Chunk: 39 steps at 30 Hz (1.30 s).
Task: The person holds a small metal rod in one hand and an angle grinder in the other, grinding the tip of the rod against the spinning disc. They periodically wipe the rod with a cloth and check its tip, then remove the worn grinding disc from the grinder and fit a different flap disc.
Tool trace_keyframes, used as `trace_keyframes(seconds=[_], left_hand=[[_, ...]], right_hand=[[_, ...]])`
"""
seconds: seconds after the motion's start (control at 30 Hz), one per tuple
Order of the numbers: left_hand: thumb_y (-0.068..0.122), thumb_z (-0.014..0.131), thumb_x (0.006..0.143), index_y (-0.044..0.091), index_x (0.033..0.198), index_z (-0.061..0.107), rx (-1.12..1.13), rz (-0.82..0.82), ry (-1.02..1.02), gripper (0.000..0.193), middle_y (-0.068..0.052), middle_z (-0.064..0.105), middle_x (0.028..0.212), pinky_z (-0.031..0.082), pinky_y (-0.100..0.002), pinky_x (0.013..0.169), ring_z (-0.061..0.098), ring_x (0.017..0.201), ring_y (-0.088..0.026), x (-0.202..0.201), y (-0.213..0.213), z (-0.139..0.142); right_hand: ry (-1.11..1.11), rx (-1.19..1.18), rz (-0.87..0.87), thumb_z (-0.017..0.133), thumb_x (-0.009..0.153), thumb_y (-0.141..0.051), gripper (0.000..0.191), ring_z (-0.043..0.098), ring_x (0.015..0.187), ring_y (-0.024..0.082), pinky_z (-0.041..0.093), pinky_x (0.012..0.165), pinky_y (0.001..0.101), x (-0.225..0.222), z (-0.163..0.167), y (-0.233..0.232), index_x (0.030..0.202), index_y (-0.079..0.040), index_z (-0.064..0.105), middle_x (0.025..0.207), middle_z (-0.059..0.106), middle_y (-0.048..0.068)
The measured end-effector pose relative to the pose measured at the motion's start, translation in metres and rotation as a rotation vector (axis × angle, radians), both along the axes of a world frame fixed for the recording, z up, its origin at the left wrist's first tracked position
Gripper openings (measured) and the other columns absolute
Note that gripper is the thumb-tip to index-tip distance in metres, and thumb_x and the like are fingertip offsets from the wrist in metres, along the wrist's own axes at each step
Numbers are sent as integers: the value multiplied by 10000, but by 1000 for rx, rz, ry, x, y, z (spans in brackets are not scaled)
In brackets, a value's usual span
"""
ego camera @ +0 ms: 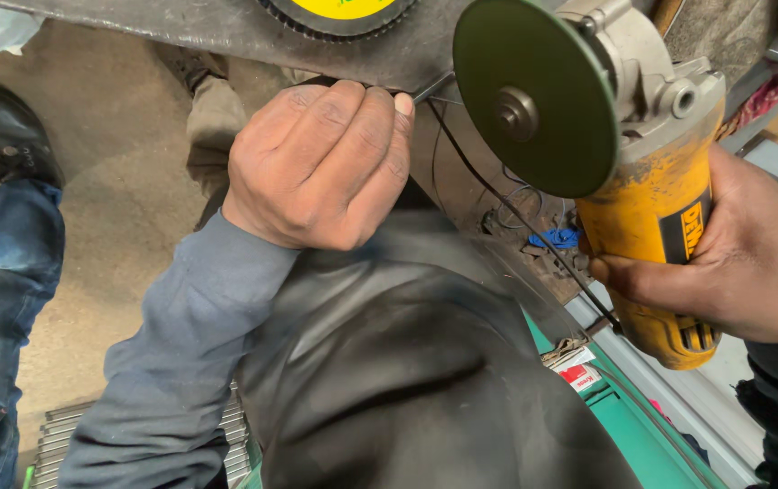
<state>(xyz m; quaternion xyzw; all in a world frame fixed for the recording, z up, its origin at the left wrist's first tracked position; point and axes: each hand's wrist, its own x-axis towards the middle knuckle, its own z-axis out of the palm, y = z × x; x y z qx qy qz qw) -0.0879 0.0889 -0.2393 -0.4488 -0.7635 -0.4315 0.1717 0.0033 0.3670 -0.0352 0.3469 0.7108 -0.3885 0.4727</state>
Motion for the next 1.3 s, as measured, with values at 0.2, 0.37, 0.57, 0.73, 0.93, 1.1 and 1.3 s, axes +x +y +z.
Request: trace_keyframes(seconds=[0.2, 0.37, 0.57, 0.73, 0.93, 1.1, 1.3], left_hand=[[-71, 749, 913, -43, 1043, 697, 18, 4, 1, 143, -107, 652, 1009, 554, -311, 759, 644, 943, -219, 0, 1, -1], [-75, 765, 923, -34, 1022, 691, 3, -6, 3, 130, -103, 660, 994, 549, -309, 743, 649, 922, -219, 0, 2, 1], [-59, 750, 911, -45, 1050, 691, 1, -17, -10, 151, -106, 653, 1005, 550, -313, 757, 645, 935, -222, -1, 1, 2], [-61, 744, 906, -48, 1053, 691, 14, -13, -12, 157, -107, 651, 1014, 550, -314, 760, 643, 942, -221, -1, 0, 2], [-72, 753, 916, -30, 1009, 686, 24, -5, -5, 122, -104, 649, 1009, 548, -312, 759, 638, 931, -216, -2, 1, 1], [-71, 750, 915, -33, 991, 681, 29, -3, -13, 109, -102, 645, 1004, 546, -316, 759, 636, 927, -215, -1, 0, 1], [-62, 749, 903, -40, 1008, 685, 26, -7, -16, 125, -107, 642, 1012, 545, -316, 767, 636, 942, -218, -1, -1, 2]], right_hand=[[74, 18, -49, 741, 740, 94, 564, 751, 917, 201, 627, 811, 367, 3, 9, 2, 1264, 15, 546, 1040, 743, 139], [48, 2, -34, 730, 753, 104, 543, 757, 911, 199, 635, 797, 366, 2, 12, 6, 1257, 14, 549, 1031, 743, 139], [2, -32, -109, 746, 778, 132, 482, 738, 777, 221, 656, 669, 390, 5, 4, 1, 1203, 12, 551, 986, 711, 160], [1, -41, -87, 734, 764, 112, 495, 769, 765, 209, 659, 674, 374, 1, 3, 2, 1217, 6, 562, 968, 734, 141], [-2, -48, -69, 739, 785, 106, 479, 777, 782, 210, 669, 685, 379, 1, 2, 2, 1208, 4, 540, 1003, 722, 146], [0, -56, -71, 729, 767, 101, 537, 760, 855, 194, 655, 730, 365, 0, 1, 2, 1257, -2, 533, 1023, 738, 132], [-14, -80, -89, 722, 772, 111, 527, 766, 837, 204, 663, 718, 373, -3, 1, 1, 1255, 0, 542, 1033, 724, 142]])
